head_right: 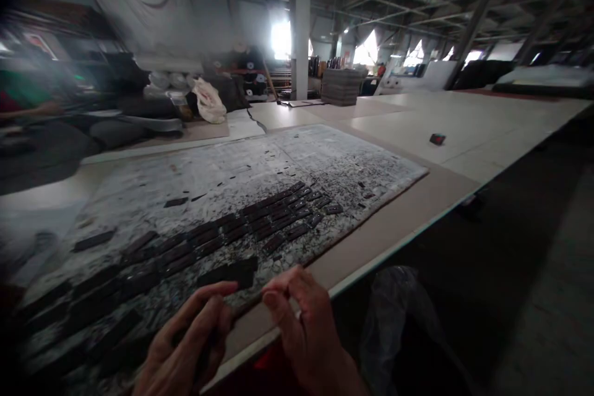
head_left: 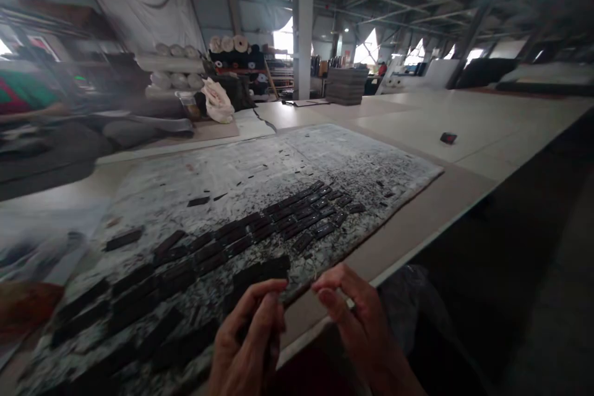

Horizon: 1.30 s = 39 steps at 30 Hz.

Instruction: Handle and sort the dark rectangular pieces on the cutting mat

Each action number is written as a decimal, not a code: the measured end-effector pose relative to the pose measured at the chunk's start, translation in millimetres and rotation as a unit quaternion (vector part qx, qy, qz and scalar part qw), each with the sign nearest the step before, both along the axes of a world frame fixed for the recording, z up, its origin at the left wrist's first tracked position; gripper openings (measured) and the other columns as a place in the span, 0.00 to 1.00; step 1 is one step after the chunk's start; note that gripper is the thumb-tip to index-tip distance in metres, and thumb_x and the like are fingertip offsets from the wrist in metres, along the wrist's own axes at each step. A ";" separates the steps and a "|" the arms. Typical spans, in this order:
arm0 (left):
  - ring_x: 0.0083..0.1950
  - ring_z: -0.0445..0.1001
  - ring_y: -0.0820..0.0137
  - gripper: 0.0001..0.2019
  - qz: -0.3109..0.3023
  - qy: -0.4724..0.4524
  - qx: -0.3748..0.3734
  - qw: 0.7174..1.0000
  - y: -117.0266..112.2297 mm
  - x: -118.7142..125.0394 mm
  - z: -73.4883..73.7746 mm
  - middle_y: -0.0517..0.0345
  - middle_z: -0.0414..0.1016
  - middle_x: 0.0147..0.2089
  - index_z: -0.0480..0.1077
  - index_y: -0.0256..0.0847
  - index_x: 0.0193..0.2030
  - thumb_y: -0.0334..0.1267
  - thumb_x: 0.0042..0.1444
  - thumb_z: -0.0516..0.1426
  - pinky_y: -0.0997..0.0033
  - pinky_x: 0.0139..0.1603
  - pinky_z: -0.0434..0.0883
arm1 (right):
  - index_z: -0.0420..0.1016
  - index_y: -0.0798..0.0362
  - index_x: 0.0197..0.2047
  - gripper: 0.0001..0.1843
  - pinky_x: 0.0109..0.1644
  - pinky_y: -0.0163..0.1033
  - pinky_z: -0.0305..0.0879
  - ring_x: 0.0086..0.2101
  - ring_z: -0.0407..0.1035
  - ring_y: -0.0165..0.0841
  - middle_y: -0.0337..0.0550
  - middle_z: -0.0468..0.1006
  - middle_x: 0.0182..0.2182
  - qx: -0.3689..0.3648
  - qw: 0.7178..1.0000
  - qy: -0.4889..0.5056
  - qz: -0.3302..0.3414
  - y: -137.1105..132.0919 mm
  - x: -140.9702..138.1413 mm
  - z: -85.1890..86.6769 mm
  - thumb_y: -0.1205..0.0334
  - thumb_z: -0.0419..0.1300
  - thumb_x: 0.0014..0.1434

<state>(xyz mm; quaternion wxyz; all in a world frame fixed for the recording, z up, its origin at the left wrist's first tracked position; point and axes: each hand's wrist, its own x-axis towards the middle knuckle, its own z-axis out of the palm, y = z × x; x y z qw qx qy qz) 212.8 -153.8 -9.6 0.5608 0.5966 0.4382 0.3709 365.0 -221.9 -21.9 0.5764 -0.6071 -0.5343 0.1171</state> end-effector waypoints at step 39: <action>0.25 0.66 0.75 0.14 -0.119 -0.072 -0.242 0.960 28.4 85.9 1.9 0.62 0.71 0.26 0.71 0.38 0.37 0.47 0.50 0.61 0.79 0.25 0.63 | 0.69 0.53 0.29 0.18 0.24 0.29 0.60 0.21 0.61 0.25 0.33 0.68 0.21 -0.171 0.876 0.449 -0.046 32.8 34.6 -2.5 0.49 0.67 0.45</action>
